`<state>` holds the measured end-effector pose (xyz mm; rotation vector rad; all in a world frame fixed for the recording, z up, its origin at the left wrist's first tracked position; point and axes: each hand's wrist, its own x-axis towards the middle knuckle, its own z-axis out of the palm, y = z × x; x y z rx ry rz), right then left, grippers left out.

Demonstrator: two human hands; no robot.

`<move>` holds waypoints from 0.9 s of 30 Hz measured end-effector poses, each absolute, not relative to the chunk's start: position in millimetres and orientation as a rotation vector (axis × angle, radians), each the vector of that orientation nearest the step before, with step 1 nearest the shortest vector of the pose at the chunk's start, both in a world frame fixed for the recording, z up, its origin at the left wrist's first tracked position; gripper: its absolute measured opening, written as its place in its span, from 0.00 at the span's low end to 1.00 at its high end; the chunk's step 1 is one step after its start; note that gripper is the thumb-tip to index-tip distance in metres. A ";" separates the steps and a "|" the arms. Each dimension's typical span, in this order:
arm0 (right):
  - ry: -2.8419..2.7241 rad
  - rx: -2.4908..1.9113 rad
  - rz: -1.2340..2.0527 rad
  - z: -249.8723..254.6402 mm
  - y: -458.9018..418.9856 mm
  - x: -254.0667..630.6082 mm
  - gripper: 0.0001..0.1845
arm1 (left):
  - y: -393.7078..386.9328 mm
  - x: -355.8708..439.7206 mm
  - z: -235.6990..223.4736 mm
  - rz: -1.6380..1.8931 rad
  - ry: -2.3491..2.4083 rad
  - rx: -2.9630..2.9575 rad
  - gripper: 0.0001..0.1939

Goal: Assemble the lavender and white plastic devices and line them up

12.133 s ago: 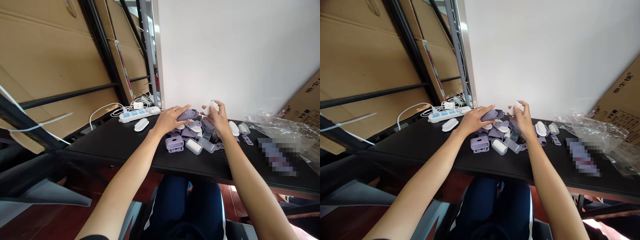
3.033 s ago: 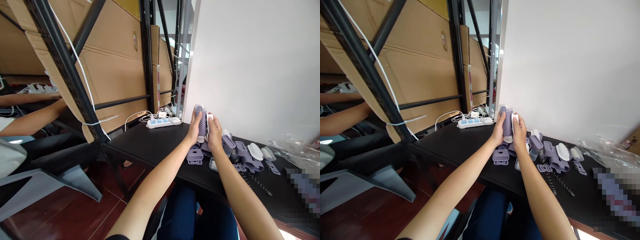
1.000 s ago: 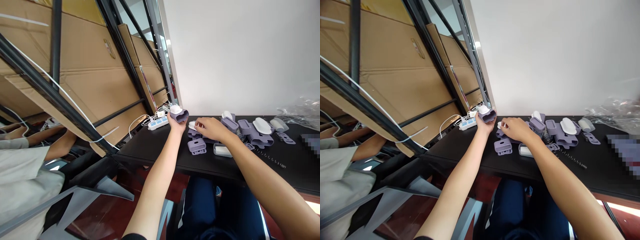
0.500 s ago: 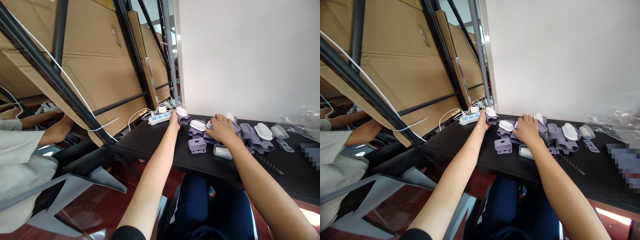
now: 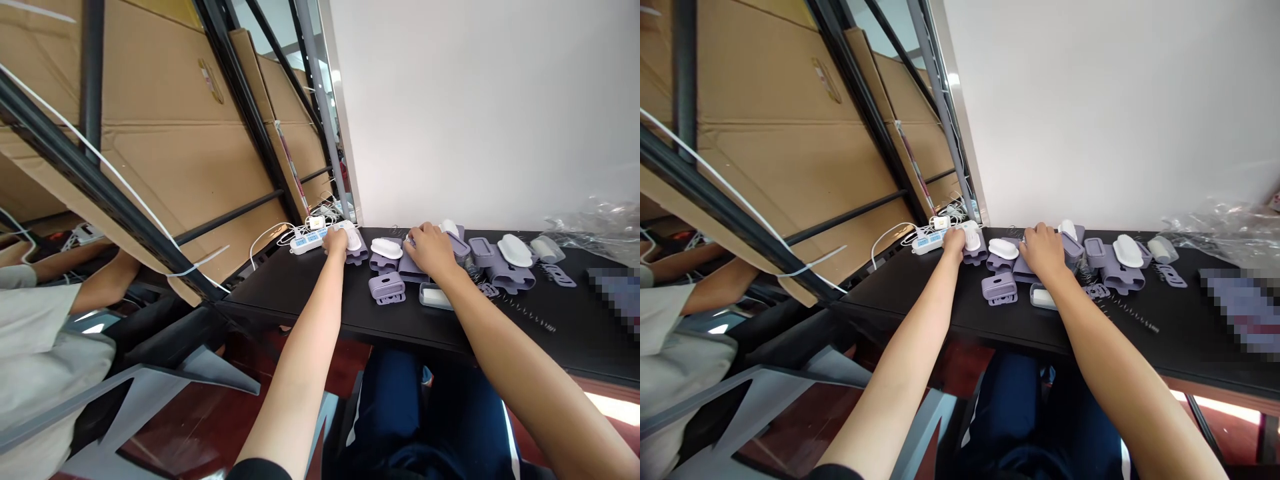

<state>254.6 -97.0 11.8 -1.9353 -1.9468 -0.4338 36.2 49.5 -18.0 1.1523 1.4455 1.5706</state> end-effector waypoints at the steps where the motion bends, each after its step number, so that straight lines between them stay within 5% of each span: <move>1: -1.933 -1.926 -0.437 11.1 -96.5 254.7 0.18 | 45.9 37.2 -14.3 1.628 1.510 1.154 0.13; 10: -1.765 -1.780 -0.268 7.9 -87.8 265.4 0.16 | -0.8 77.9 12.3 1.883 1.151 1.782 0.10; 20: -1.199 -1.054 0.699 33.2 -91.8 271.9 0.21 | -42.8 103.6 12.3 1.298 0.685 2.100 0.16; 27: -1.139 -1.019 0.590 33.5 -92.2 267.9 0.18 | -36.1 106.1 11.0 1.270 0.661 1.802 0.14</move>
